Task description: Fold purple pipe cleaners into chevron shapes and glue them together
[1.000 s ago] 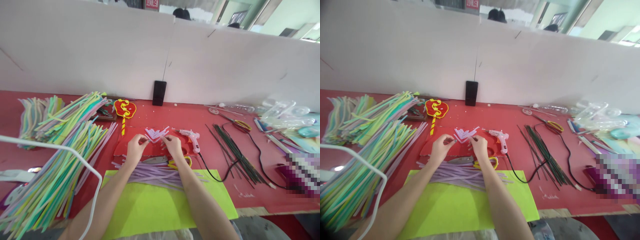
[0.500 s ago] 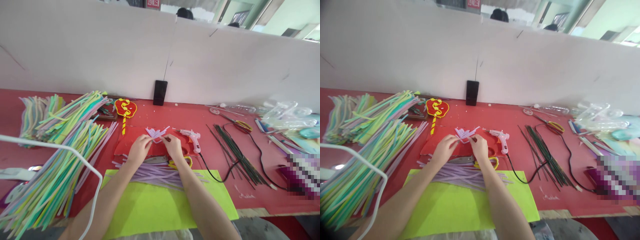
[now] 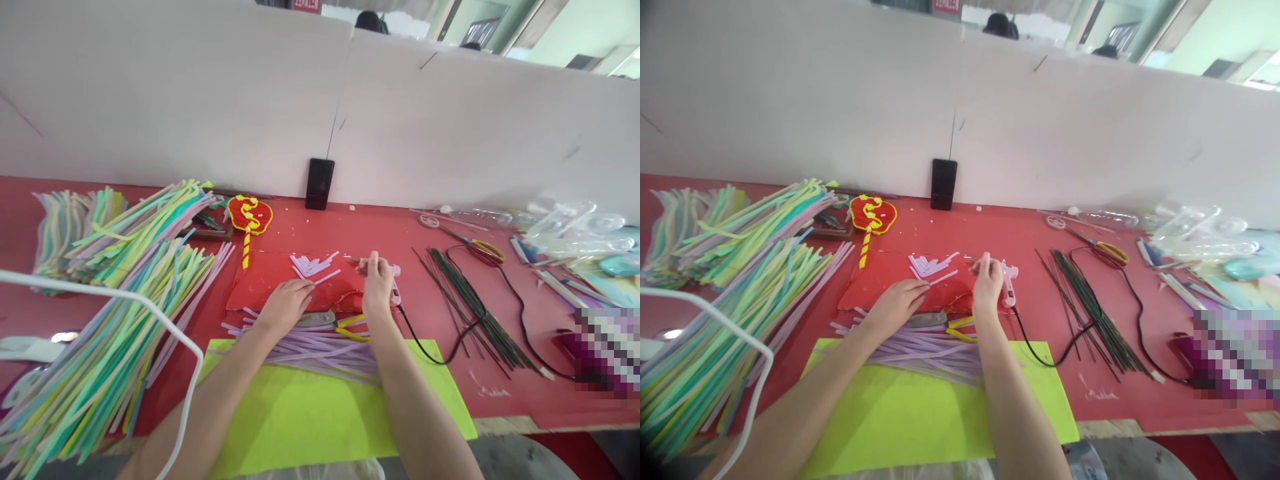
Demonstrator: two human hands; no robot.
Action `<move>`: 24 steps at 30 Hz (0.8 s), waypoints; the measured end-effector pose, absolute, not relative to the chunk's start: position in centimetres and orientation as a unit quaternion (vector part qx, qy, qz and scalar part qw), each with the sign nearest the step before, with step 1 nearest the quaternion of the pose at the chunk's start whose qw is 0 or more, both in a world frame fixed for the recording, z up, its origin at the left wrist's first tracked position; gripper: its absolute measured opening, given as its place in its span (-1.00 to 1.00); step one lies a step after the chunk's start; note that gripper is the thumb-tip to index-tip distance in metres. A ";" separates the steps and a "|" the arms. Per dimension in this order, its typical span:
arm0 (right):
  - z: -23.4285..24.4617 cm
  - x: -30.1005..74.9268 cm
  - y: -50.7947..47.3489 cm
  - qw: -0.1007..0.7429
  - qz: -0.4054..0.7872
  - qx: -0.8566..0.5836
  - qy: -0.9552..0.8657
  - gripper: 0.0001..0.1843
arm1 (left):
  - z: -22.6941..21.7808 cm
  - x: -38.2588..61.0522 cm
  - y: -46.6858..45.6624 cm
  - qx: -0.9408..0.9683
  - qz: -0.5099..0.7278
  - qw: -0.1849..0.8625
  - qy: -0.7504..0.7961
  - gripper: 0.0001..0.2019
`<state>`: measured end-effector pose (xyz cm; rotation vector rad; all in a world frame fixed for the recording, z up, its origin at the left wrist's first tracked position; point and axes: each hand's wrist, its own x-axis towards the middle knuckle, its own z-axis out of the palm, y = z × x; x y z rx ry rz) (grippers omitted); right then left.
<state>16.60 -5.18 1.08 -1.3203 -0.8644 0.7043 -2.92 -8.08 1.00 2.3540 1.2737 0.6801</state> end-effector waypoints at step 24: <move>2.4 13.9 -6.7 0.521 0.316 -0.492 -0.622 -0.49 | 1.7 -3.6 -7.8 0.739 0.434 0.205 0.472 -0.77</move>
